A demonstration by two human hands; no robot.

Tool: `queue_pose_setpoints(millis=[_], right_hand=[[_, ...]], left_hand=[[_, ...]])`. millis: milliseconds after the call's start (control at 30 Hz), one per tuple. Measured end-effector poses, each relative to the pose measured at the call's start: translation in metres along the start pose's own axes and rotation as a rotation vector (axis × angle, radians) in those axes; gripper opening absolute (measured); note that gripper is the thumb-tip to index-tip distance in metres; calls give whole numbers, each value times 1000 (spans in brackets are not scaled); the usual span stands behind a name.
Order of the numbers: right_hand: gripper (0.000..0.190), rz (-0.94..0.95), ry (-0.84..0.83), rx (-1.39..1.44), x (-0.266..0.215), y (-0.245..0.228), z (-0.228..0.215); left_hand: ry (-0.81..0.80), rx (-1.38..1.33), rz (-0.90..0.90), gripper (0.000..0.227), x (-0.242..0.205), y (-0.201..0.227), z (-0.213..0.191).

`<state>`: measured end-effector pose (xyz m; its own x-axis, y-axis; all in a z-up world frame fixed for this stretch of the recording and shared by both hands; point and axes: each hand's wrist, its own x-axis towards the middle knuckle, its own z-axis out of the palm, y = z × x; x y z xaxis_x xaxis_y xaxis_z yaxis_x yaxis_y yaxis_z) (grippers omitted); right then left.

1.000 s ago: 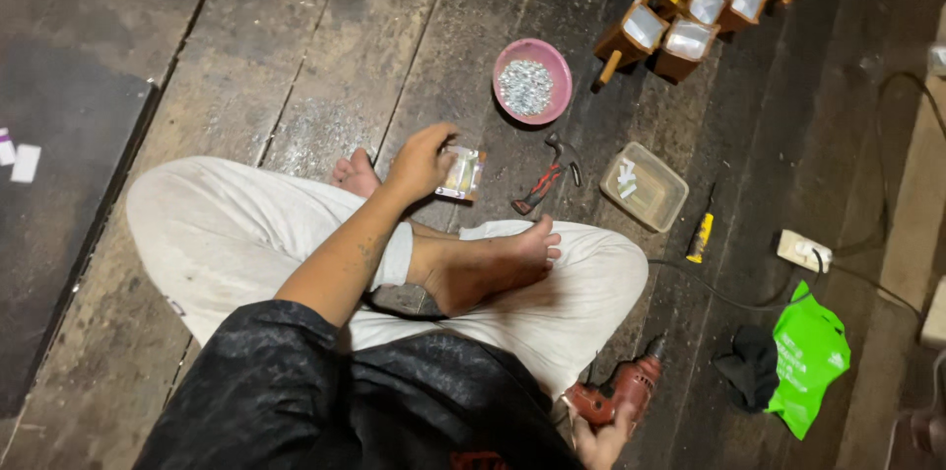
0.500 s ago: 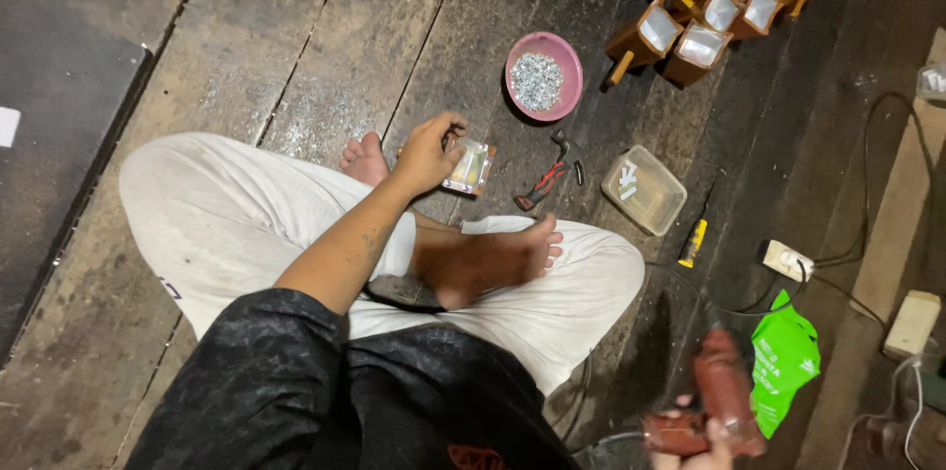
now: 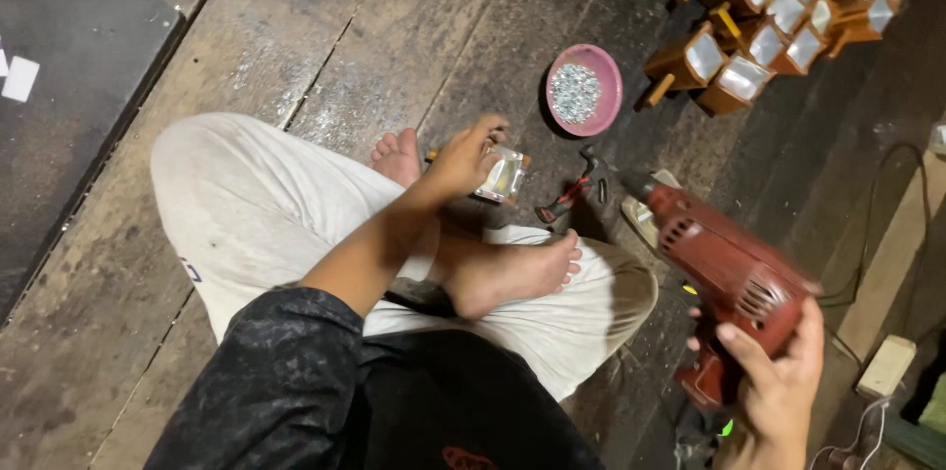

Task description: The person assembles small wooden frames by picking up small metal components from a bowl, placing them onto the wooden pieces, and using a drill to secure them.

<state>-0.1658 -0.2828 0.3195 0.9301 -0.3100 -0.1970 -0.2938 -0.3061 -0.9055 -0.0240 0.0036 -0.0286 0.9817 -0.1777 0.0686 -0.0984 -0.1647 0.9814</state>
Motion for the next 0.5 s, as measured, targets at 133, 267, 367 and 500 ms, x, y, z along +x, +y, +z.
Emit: queue_pose_setpoints(millis=[133, 267, 367, 500], right_hand=[[82, 4, -94, -255, 28, 2, 15], [78, -35, -303, -248, 44, -22, 51], [81, -102, -374, -353, 55, -27, 70], [82, -38, -422, -343, 68, -26, 85]], left_hand=[[-63, 34, -81, 49, 1, 12, -4], [-59, 4, -117, 51, 2, 13, -3], [-72, -10, -155, 56, 3, 19, -3], [-82, -15, -190, 53, 1, 24, -5]])
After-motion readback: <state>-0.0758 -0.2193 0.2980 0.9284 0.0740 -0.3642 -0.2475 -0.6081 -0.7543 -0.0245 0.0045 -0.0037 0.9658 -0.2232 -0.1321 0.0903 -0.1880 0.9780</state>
